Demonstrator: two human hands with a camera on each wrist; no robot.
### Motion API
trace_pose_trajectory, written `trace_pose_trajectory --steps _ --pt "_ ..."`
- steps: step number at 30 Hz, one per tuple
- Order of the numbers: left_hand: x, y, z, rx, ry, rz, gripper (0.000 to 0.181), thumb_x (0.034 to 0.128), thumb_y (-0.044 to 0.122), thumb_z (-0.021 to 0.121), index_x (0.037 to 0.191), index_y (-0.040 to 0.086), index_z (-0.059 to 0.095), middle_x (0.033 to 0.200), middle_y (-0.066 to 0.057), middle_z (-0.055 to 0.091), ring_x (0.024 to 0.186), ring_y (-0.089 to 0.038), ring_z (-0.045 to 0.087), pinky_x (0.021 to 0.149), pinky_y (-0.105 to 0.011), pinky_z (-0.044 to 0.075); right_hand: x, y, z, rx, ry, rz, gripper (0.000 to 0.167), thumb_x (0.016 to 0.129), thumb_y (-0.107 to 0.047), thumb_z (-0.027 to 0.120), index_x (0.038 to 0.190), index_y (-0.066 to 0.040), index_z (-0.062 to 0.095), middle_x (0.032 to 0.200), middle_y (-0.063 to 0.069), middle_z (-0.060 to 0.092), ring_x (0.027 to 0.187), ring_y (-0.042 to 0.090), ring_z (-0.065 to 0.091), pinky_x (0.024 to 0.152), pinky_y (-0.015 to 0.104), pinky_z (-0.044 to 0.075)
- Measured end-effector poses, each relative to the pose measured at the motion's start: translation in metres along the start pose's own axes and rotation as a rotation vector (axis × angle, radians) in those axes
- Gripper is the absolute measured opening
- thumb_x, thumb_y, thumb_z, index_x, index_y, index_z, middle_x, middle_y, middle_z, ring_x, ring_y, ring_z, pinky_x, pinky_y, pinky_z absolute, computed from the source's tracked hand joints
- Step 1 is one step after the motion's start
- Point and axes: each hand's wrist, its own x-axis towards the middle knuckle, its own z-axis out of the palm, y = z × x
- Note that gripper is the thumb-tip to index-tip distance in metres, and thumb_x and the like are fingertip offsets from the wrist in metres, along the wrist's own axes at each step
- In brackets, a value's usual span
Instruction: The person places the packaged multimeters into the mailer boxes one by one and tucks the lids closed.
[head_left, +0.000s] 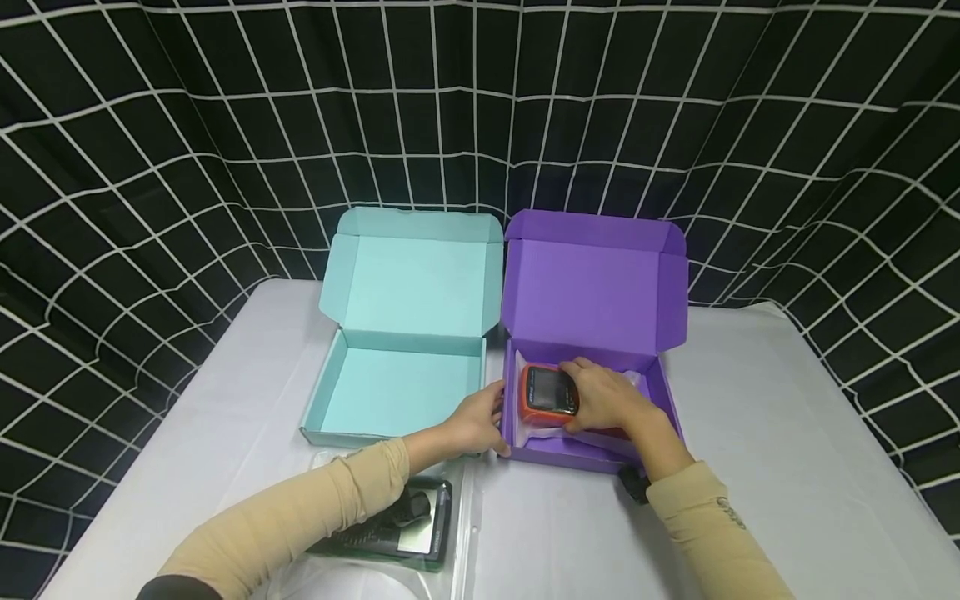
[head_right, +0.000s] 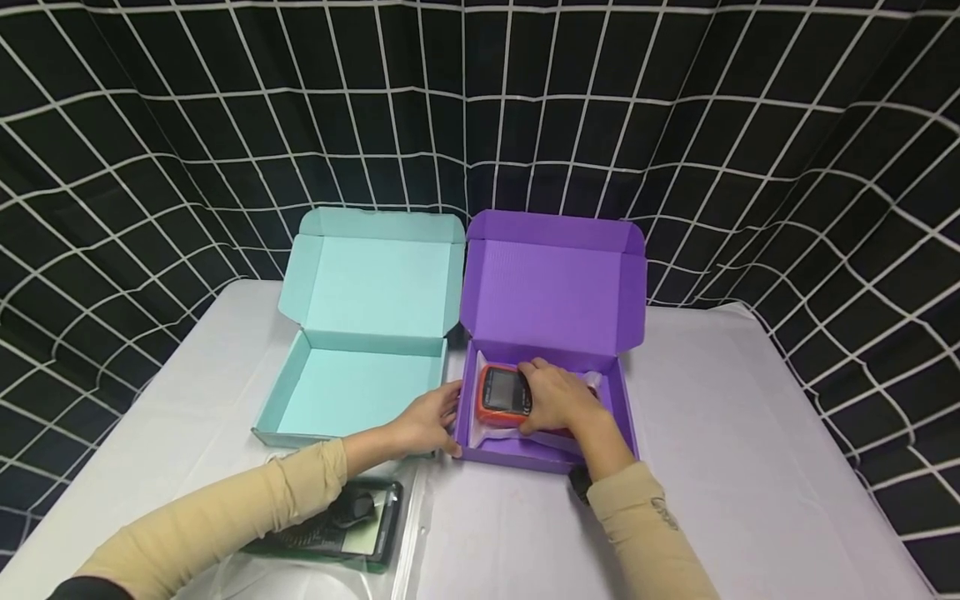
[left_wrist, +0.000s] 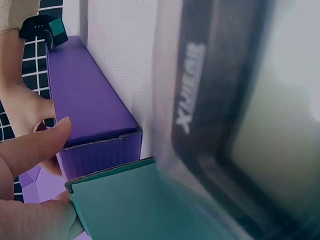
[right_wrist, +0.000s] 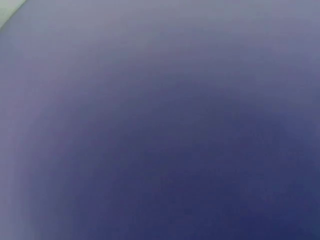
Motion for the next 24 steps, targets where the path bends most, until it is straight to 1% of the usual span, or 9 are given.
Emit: trace_pose_trajectory --steps 3,8,10,12,15,17,21,22,24 --pt "0.001 0.002 -0.005 -0.023 -0.055 -0.01 0.103 0.0612 -0.022 0.074 0.148 -0.01 0.021 0.149 -0.028 0.034 0.136 -0.04 0.037 0.109 -0.042 0.036 -0.003 -0.003 -0.001 -0.026 -0.019 0.014 0.092 0.06 -0.026 0.089 0.135 0.009 0.048 0.124 0.021 0.059 0.106 0.035 0.06 0.093 0.058 0.047" --pt "0.009 0.013 -0.023 -0.223 -0.203 -0.127 0.09 0.0744 -0.011 0.069 0.149 -0.01 0.02 0.154 -0.026 0.027 0.14 -0.039 0.029 0.114 -0.046 0.027 -0.01 -0.006 -0.004 -0.043 -0.041 0.019 0.102 0.065 -0.032 0.089 0.145 0.006 0.037 0.142 0.028 0.045 0.131 0.044 0.042 0.102 0.067 0.033" --pt "0.015 0.018 -0.03 -0.328 -0.209 -0.178 0.08 0.0813 -0.007 0.064 0.149 -0.011 0.02 0.154 -0.026 0.026 0.141 -0.039 0.027 0.116 -0.046 0.025 -0.014 -0.006 -0.008 -0.001 -0.036 0.027 0.106 0.065 -0.036 0.089 0.146 0.006 0.035 0.146 0.029 0.038 0.135 0.046 0.035 0.103 0.068 0.031" --pt "0.021 0.021 -0.035 -0.419 -0.17 -0.203 0.067 0.0877 -0.001 0.057 0.146 -0.012 0.026 0.154 -0.025 0.026 0.142 -0.039 0.025 0.116 -0.045 0.024 -0.018 -0.006 -0.016 0.064 -0.001 0.053 0.106 0.069 -0.042 0.086 0.146 0.007 0.034 0.149 0.029 0.033 0.137 0.047 0.03 0.105 0.066 0.03" --pt "0.032 0.025 -0.038 -0.557 -0.1 -0.209 0.062 0.0932 0.008 0.046 0.147 -0.011 0.023 0.156 -0.025 0.022 0.145 -0.039 0.017 0.119 -0.045 0.016 -0.025 -0.003 -0.029 0.171 0.134 0.144 0.094 0.082 -0.05 0.073 0.146 0.008 0.034 0.15 0.03 0.032 0.137 0.048 0.029 0.108 0.063 0.028" --pt "0.04 0.027 -0.039 -0.612 -0.05 -0.208 0.063 0.0941 0.015 0.041 0.148 -0.011 0.021 0.157 -0.024 0.018 0.146 -0.038 0.013 0.12 -0.045 0.011 -0.029 -0.001 -0.04 0.245 0.281 0.249 0.084 0.092 -0.05 0.061 0.145 0.009 0.034 0.149 0.03 0.034 0.136 0.048 0.03 0.11 0.06 0.027" --pt "0.053 0.034 -0.042 -0.64 0.009 -0.211 0.072 0.096 0.025 0.04 0.151 -0.009 0.009 0.159 -0.023 0.011 0.148 -0.034 0.007 0.12 -0.043 0.004 -0.031 0.008 -0.059 0.464 0.578 0.525 0.071 0.102 -0.042 0.044 0.148 0.008 0.027 0.151 0.029 0.028 0.14 0.045 0.025 0.116 0.052 0.02" --pt "0.056 0.035 -0.042 -0.644 0.019 -0.218 0.073 0.0967 0.027 0.04 0.152 -0.008 0.007 0.16 -0.023 0.009 0.148 -0.034 0.006 0.12 -0.043 0.003 -0.031 0.011 -0.063 0.526 0.633 0.584 0.069 0.103 -0.041 0.04 0.149 0.008 0.024 0.153 0.028 0.025 0.141 0.044 0.023 0.117 0.049 0.018" --pt "0.061 0.037 -0.043 -0.652 0.032 -0.228 0.076 0.0972 0.029 0.041 0.152 -0.008 0.003 0.16 -0.022 0.006 0.148 -0.033 0.004 0.12 -0.042 0.002 -0.03 0.019 -0.07 0.652 0.681 0.684 0.07 0.104 -0.043 0.032 0.151 0.006 0.015 0.156 0.026 0.017 0.144 0.041 0.014 0.119 0.046 0.012"
